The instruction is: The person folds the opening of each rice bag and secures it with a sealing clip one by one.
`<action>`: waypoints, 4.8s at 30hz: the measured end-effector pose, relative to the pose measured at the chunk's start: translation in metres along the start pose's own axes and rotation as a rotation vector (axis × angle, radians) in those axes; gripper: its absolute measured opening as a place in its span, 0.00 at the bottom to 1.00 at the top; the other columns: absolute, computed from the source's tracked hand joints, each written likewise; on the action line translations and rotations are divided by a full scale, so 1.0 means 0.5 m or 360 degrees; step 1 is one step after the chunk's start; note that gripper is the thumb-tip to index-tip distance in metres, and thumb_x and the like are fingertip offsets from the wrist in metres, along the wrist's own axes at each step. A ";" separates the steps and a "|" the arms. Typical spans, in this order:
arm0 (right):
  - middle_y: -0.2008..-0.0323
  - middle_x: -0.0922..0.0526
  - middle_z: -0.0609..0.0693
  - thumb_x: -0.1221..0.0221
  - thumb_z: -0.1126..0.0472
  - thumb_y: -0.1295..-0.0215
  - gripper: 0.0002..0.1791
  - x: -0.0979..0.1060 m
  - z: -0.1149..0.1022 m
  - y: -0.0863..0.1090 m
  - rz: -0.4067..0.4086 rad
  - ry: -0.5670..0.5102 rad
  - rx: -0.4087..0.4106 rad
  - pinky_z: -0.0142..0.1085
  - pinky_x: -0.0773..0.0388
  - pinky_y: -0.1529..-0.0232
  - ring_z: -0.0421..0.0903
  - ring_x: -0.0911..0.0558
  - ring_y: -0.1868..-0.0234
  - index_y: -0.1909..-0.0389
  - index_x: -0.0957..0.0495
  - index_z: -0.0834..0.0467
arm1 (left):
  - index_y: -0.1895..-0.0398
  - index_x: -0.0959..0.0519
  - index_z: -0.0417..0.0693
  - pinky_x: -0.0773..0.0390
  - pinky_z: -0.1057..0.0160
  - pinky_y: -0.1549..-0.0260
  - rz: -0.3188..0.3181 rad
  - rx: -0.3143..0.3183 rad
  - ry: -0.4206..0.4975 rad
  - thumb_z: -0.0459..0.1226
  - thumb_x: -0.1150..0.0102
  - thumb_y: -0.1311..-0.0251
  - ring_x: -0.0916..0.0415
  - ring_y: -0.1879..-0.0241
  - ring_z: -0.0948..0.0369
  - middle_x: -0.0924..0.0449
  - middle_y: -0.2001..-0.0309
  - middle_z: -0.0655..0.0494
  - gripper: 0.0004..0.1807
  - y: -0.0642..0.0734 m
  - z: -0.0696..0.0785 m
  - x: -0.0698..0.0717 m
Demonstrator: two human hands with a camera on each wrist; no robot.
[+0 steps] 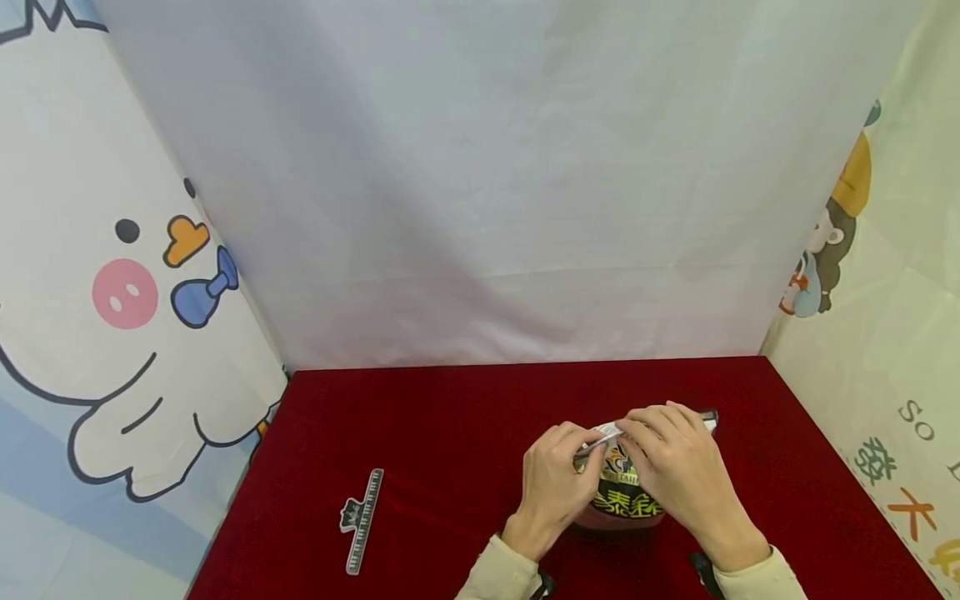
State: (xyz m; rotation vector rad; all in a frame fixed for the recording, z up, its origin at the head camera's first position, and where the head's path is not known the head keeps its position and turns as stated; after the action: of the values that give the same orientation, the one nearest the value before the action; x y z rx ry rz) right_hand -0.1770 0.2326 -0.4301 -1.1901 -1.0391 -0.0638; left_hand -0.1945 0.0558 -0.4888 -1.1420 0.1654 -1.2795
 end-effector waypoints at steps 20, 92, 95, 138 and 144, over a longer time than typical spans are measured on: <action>0.65 0.10 0.55 0.19 0.73 0.62 0.20 0.002 0.003 -0.011 0.0118 -0.0013 0.0108 0.59 0.18 0.51 0.56 0.14 0.62 0.63 0.09 0.61 | 0.62 0.09 0.52 0.22 0.74 0.70 -0.0022 0.0012 -0.0022 0.38 0.26 0.38 0.18 0.69 0.66 0.11 0.66 0.62 0.04 0.009 -0.013 0.016; 0.64 0.09 0.53 0.19 0.71 0.60 0.19 0.005 0.018 0.003 0.0122 -0.0026 0.0021 0.57 0.18 0.49 0.53 0.12 0.63 0.63 0.09 0.60 | 0.64 0.10 0.52 0.37 0.81 0.73 -0.0121 0.0174 0.0098 0.36 0.27 0.41 0.24 0.72 0.70 0.12 0.68 0.62 0.03 0.013 -0.017 0.026; 0.64 0.09 0.53 0.19 0.71 0.60 0.19 0.006 0.019 0.003 0.0127 -0.0029 0.0024 0.57 0.19 0.48 0.53 0.12 0.63 0.63 0.10 0.60 | 0.65 0.10 0.52 0.34 0.80 0.73 -0.0115 0.0157 0.0092 0.36 0.27 0.41 0.23 0.72 0.70 0.12 0.68 0.63 0.03 0.012 -0.017 0.022; 0.63 0.09 0.54 0.21 0.76 0.60 0.21 0.029 0.011 0.003 0.0084 -0.0057 -0.0083 0.60 0.19 0.46 0.53 0.12 0.61 0.61 0.09 0.61 | 0.64 0.11 0.52 0.24 0.77 0.70 -0.0027 0.0064 0.0040 0.36 0.29 0.40 0.18 0.69 0.69 0.13 0.67 0.63 0.03 -0.009 0.017 0.001; 0.63 0.08 0.54 0.21 0.76 0.58 0.21 0.028 0.007 0.001 0.0065 -0.0052 -0.0081 0.59 0.20 0.45 0.53 0.11 0.61 0.60 0.09 0.61 | 0.63 0.10 0.52 0.22 0.75 0.69 -0.0014 0.0062 0.0074 0.36 0.28 0.40 0.17 0.69 0.67 0.13 0.67 0.62 0.03 -0.018 0.027 0.002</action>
State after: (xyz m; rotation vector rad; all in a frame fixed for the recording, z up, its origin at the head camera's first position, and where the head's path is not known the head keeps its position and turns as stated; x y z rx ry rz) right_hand -0.1710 0.2419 -0.4212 -1.2617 -1.0469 -0.0394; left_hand -0.1912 0.0639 -0.4750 -1.0815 0.1692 -1.3126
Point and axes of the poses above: each hand's wrist, its own y-axis away from the middle knuckle, its own x-axis out of the back of the hand, z = x × y, the point moved 1 cm from there along -y, towards the middle knuckle
